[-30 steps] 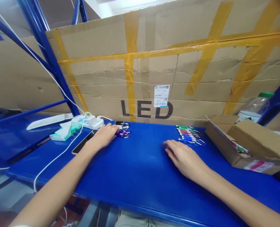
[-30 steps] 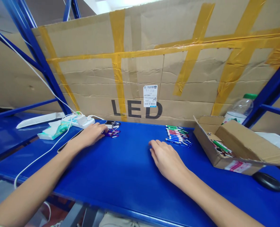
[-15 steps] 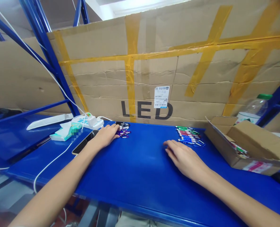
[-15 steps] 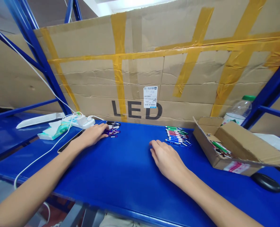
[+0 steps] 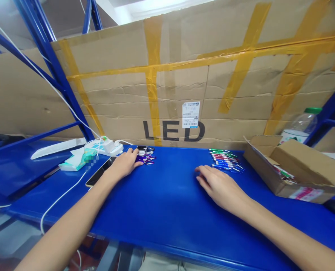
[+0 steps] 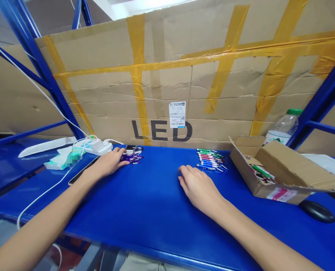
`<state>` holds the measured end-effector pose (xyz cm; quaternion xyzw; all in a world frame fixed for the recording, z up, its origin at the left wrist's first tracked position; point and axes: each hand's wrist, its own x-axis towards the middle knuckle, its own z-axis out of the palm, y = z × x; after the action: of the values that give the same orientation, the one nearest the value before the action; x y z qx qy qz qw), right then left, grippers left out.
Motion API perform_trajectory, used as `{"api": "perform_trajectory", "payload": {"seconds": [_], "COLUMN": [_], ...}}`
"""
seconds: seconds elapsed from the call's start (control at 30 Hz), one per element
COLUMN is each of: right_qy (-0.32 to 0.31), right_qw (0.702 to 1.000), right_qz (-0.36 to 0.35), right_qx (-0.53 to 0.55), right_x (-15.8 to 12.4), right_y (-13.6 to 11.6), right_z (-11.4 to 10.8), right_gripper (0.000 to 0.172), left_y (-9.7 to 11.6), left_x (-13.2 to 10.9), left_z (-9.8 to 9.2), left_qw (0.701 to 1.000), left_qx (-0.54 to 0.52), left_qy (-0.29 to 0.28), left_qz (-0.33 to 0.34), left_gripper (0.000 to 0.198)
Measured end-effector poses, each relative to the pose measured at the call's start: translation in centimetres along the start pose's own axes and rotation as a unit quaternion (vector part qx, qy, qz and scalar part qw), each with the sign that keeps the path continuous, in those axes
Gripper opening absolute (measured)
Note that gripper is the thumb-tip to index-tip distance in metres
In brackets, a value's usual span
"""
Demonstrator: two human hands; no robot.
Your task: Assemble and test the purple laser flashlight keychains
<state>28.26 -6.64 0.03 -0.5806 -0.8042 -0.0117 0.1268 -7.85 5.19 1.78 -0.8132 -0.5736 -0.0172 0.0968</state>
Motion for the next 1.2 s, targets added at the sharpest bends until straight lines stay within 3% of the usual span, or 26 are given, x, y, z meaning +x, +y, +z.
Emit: {"api": "perform_trajectory", "payload": {"seconds": [0.27, 0.87, 1.07, 1.2], "right_qy": [-0.018, 0.011, 0.044, 0.055], "right_qw": [1.000, 0.999, 0.991, 0.956], "right_qz": [0.006, -0.025, 0.032, 0.102], "right_qx": [0.000, 0.018, -0.118, -0.270], "right_x": [0.0, 0.4, 0.7, 0.3], "right_y": [-0.2, 1.1, 2.6, 5.1], "right_z": [-0.4, 0.1, -1.6, -2.7], "right_gripper": [0.023, 0.020, 0.031, 0.042], "left_y": [-0.2, -0.5, 0.9, 3.4], "left_x": [0.2, 0.1, -0.1, -0.5], "left_z": [0.3, 0.7, -0.7, -1.2], "left_qw": [0.999, 0.998, 0.995, 0.974], "left_qx": [-0.033, -0.028, -0.021, -0.099], "left_qy": [-0.008, 0.001, 0.074, 0.110], "left_qz": [0.021, 0.059, 0.071, 0.174], "left_gripper": [0.041, 0.036, 0.049, 0.046]}}
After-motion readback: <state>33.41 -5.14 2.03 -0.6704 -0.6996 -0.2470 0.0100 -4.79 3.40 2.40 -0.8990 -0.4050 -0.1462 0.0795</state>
